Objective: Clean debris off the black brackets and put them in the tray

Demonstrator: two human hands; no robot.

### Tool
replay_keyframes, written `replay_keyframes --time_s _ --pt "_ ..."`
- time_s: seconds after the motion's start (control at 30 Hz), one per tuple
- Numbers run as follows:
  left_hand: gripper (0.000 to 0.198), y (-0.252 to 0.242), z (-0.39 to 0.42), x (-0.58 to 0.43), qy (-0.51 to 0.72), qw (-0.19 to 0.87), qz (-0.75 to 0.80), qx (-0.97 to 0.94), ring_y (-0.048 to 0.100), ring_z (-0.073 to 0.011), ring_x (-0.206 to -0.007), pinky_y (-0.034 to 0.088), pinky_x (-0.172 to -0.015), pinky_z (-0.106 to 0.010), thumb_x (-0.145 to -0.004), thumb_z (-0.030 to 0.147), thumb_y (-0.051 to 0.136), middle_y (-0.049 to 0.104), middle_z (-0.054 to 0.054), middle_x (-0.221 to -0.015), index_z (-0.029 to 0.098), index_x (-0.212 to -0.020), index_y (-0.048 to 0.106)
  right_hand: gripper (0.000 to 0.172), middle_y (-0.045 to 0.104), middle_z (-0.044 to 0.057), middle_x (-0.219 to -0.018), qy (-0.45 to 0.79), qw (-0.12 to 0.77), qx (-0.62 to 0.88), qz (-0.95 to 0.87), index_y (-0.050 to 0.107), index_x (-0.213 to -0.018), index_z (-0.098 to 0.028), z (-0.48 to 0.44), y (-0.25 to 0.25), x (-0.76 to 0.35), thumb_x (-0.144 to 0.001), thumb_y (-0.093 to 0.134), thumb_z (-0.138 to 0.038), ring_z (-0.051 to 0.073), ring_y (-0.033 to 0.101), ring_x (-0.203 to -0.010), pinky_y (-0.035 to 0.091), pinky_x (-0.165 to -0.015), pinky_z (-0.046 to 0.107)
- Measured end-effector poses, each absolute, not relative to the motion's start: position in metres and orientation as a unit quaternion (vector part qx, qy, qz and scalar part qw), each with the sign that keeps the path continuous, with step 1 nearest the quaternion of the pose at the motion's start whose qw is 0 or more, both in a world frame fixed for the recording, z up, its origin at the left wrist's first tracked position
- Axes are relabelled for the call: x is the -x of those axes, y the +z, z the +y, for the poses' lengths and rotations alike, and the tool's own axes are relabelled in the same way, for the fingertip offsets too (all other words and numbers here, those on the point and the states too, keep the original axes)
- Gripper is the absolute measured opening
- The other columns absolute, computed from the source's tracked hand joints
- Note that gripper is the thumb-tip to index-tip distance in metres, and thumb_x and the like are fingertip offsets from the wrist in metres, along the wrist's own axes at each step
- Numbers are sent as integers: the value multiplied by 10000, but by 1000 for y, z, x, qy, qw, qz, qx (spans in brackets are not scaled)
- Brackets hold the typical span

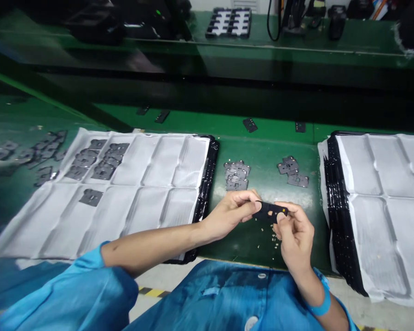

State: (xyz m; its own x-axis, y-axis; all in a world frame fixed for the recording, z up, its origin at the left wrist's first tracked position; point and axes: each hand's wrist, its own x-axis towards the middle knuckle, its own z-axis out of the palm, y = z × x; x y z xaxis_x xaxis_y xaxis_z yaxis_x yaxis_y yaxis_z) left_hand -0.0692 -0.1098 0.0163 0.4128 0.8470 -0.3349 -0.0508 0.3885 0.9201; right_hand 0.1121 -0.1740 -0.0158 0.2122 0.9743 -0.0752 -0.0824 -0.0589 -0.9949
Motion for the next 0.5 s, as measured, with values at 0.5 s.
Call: replay_keyframes --time_s 0.5 --pt "371 16 -112 73 295 703 428 -485 444 -74 -535 308 -529 -224 -942 515 679 541 47 -652 179 -799 609 209 746 24 -856 421 524 558 -487 801 -1091 -204 -173 -6 -112 -1041 648 -338 94 579 -516 506 -482 203"
